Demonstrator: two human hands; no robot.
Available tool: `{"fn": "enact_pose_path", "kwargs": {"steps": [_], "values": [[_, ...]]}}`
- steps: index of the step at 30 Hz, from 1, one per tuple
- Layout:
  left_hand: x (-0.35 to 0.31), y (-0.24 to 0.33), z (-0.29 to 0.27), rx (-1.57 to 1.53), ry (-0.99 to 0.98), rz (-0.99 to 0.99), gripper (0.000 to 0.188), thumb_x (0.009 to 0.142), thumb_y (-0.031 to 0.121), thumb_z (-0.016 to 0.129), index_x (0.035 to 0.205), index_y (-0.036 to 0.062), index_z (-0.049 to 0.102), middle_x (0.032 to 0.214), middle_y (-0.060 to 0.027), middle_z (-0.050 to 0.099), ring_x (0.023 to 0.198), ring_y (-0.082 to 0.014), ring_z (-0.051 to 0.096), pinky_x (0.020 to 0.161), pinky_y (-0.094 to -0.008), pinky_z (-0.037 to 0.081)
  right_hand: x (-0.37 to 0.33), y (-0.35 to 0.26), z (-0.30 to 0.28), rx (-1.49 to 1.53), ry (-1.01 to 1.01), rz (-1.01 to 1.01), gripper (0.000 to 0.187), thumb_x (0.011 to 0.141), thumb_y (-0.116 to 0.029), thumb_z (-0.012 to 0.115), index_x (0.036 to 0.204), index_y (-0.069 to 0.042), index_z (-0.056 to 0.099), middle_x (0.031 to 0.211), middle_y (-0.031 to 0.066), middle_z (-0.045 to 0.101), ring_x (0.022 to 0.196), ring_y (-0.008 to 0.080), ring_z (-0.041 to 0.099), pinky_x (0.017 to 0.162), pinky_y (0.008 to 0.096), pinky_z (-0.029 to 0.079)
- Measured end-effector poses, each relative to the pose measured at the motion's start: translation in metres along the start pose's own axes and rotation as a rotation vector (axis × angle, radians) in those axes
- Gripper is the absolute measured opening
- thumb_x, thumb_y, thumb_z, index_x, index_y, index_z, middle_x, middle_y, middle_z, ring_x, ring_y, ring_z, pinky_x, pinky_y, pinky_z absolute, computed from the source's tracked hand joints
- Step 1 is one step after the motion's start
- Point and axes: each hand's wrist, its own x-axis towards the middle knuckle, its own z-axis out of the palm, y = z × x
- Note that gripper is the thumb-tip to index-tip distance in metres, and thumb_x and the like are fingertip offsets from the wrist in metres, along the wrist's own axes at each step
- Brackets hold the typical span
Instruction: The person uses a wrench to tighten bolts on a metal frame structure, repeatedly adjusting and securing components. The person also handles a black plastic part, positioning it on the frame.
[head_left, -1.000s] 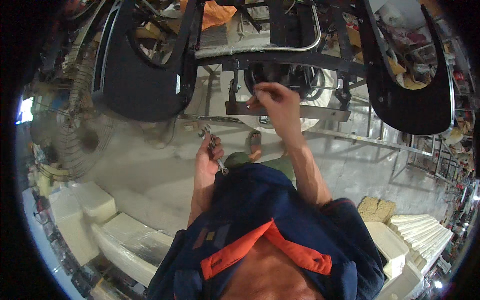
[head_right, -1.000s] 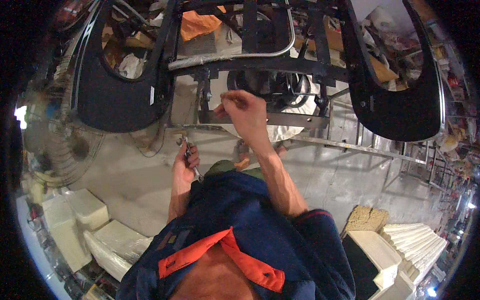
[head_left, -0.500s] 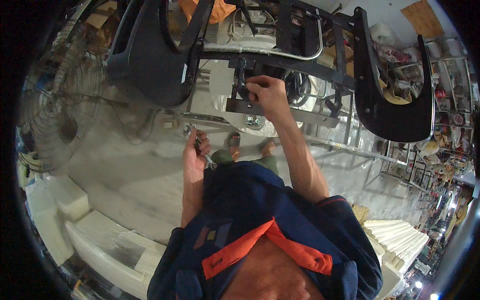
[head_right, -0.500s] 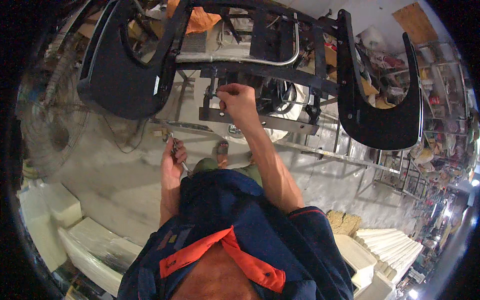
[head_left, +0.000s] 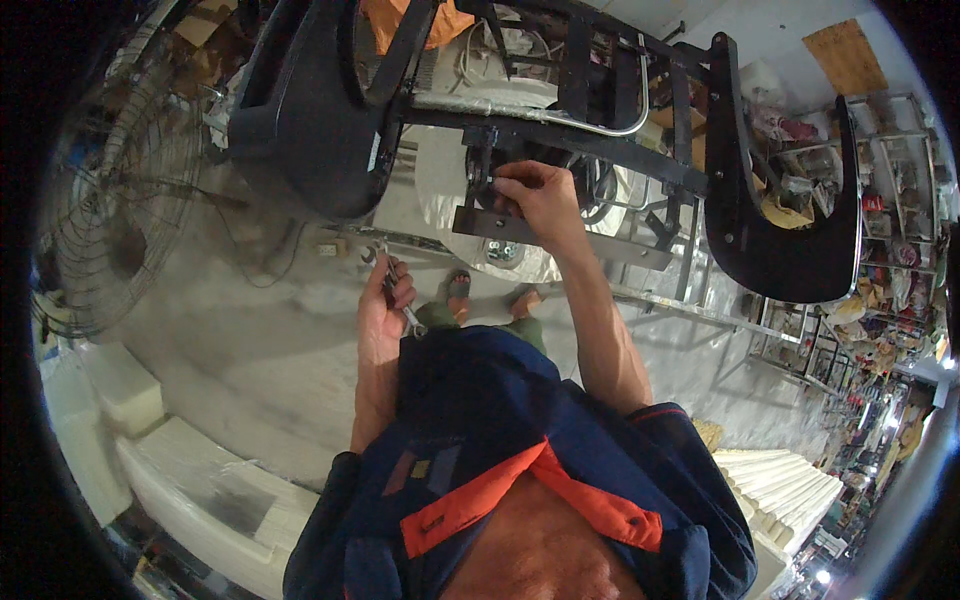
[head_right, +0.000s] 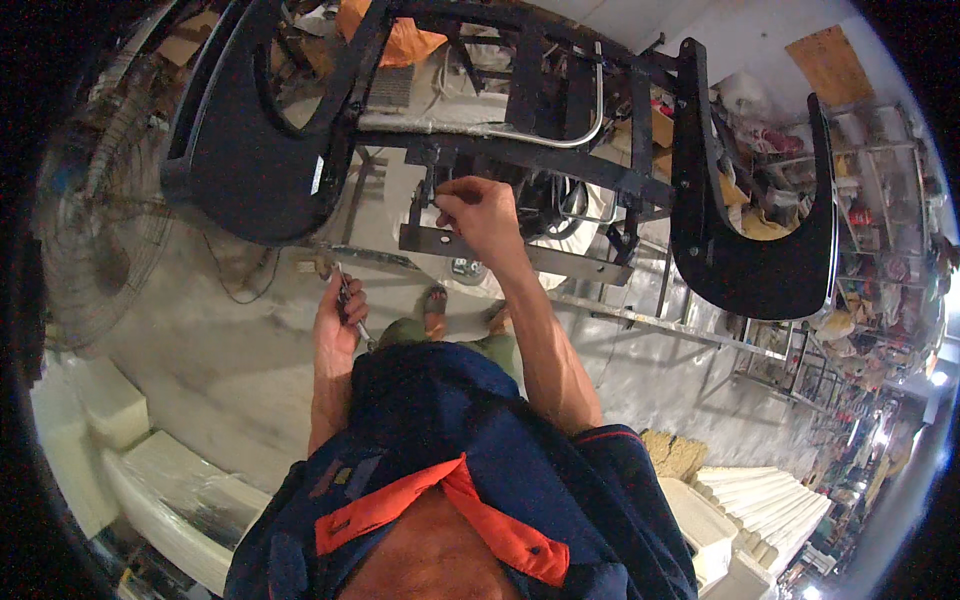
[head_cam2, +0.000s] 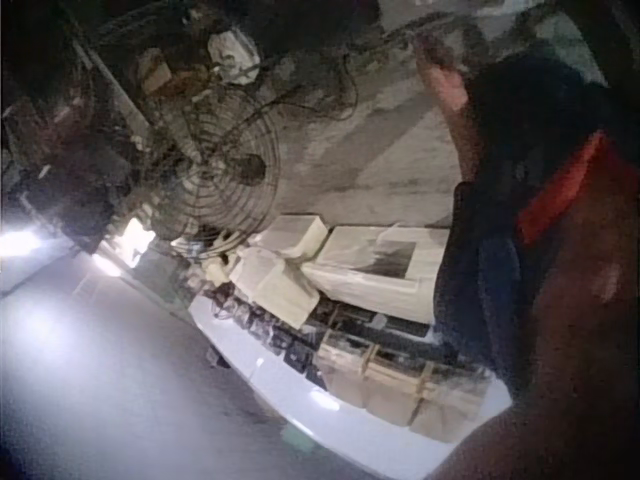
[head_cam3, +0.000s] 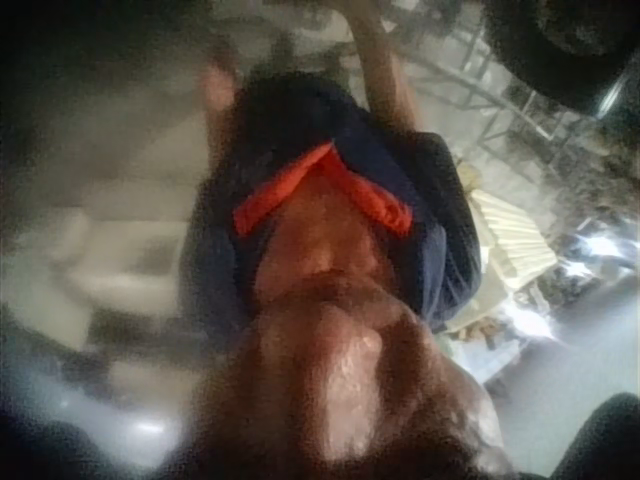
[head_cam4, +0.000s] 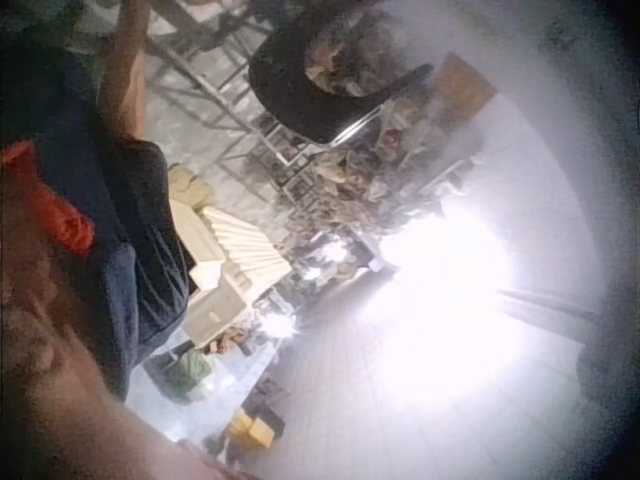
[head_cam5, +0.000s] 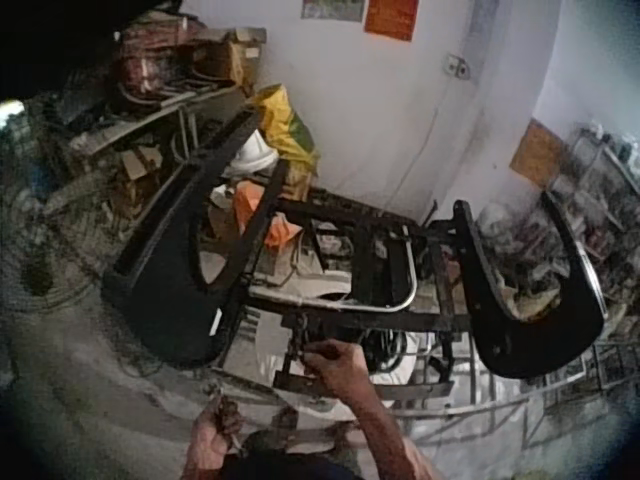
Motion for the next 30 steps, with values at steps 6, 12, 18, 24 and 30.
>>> {"fn": "enact_pose_path", "kwargs": {"steps": [6, 12, 18, 24, 30], "values": [[0.000, 0.002, 0.005, 0.006, 0.000, -0.001, 0.022, 0.100, 0.027, 0.064, 0.095, 0.0060, 0.057, 0.078, -0.0030, 0.056, 0.055, -0.0081, 0.040, 0.044, -0.0221, 0.028, -0.004, 0.002, -0.002, -0.033, -0.026, -0.105, 0.020, 0.086, -0.004, 0.073, 0.104, 0.004, 0.072, 0.088, 0.0111, 0.075, 0.079, 0.0135, 0.070, 0.073, 0.0257, 0.056], [0.003, 0.005, 0.004, -0.029, 0.022, 0.000, 0.023, 0.100, 0.027, 0.063, 0.095, 0.0051, 0.057, 0.078, -0.0042, 0.057, 0.055, -0.0087, 0.041, 0.043, -0.0223, 0.028, -0.002, 0.004, -0.001, -0.050, -0.035, -0.076, 0.019, 0.089, -0.007, 0.070, 0.103, 0.006, 0.072, 0.086, 0.0124, 0.075, 0.079, 0.0152, 0.071, 0.074, 0.0279, 0.057], [0.002, 0.008, 0.007, -0.017, 0.036, -0.005, 0.023, 0.100, 0.026, 0.063, 0.097, 0.0044, 0.058, 0.079, -0.0041, 0.056, 0.056, -0.0094, 0.042, 0.044, -0.0226, 0.030, 0.004, -0.004, 0.000, -0.517, -0.024, -0.228, 0.022, 0.093, -0.014, 0.064, 0.097, 0.006, 0.071, 0.077, 0.0124, 0.072, 0.065, 0.0196, 0.067, 0.067, 0.0339, 0.055], [0.000, 0.009, 0.016, 0.013, 0.048, -0.023, 0.024, 0.101, 0.028, 0.062, 0.096, 0.0049, 0.056, 0.080, -0.0033, 0.053, 0.056, -0.0078, 0.039, 0.042, -0.0217, 0.028, 0.007, 0.015, -0.006, -0.319, -0.065, -0.308, 0.026, 0.088, -0.018, 0.065, 0.095, 0.006, 0.071, 0.082, 0.0180, 0.072, 0.076, 0.0225, 0.069, 0.076, 0.0365, 0.054], [0.009, 0.005, -0.001, 0.055, 0.062, -0.098, 0.023, 0.100, 0.025, 0.062, 0.104, 0.0017, 0.060, 0.080, -0.0036, 0.054, 0.059, -0.0099, 0.042, 0.046, -0.0237, 0.032, 0.005, -0.006, -0.008, -0.374, -0.092, -0.147, 0.029, 0.086, -0.019, 0.067, 0.100, 0.006, 0.071, 0.086, 0.0202, 0.072, 0.082, 0.0263, 0.070, 0.078, 0.0370, 0.053]]}}
